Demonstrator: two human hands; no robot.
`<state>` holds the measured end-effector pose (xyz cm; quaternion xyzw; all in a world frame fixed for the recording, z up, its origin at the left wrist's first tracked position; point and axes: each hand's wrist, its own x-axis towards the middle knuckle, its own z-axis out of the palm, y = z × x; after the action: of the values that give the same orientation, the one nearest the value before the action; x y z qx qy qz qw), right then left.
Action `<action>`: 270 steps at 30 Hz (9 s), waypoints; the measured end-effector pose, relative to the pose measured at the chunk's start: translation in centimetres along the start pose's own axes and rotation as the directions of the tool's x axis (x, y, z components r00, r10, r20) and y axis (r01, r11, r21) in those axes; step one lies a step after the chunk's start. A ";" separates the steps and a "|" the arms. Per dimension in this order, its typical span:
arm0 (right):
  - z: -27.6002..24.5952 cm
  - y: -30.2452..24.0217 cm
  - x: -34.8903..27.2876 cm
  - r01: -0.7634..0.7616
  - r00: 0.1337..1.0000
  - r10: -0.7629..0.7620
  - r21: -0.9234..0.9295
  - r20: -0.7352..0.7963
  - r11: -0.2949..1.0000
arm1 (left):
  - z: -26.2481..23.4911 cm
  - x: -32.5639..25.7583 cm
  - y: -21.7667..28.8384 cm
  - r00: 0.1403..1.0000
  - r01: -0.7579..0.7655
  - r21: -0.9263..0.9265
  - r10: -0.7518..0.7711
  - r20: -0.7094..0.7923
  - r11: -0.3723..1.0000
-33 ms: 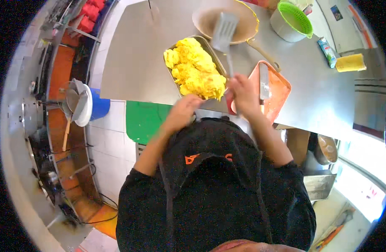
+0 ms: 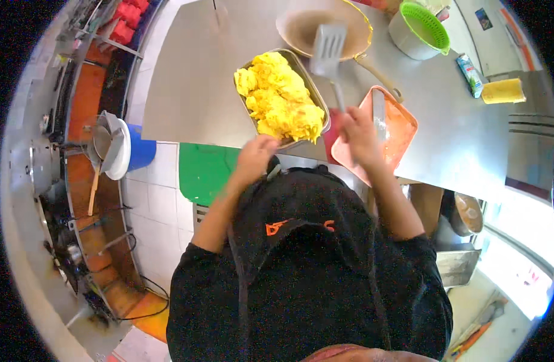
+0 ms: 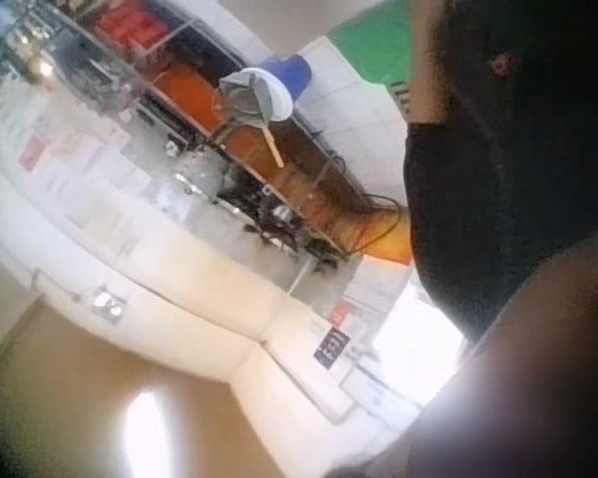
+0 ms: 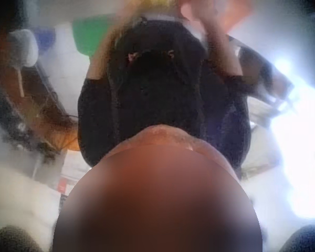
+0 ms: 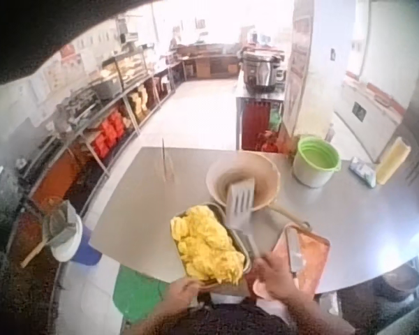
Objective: The person transfers cooked scrambled eggs from a frying pan into a metal tray using a spatula, covers the tray with plastic wrap from a large roll, and then places the empty frying pan in a sink to be washed.
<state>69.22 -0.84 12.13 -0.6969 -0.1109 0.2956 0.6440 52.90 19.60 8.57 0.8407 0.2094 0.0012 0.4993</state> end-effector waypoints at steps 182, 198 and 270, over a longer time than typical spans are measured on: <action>-7.9 1.4 14.2 -0.058 0.977 0.176 -0.651 0.117 0.757 | -8.7 -5.9 -22.1 0.764 0.240 -0.683 -0.568 -0.305 0.690; -21.2 1.7 -16.9 -0.399 0.835 0.291 -0.150 -0.467 0.904 | -5.1 -5.5 -24.3 0.552 0.539 -0.518 -0.743 -0.379 0.665; -61.0 12.3 -12.3 -0.201 0.047 -0.536 -0.533 -0.843 0.822 | -30.2 -12.6 4.4 0.492 0.585 0.255 -0.087 -0.866 0.770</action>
<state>90.43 -60.02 3.38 -0.8290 0.1957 -0.3853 0.3550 36.52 38.65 29.97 0.7812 0.5742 0.2292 0.0863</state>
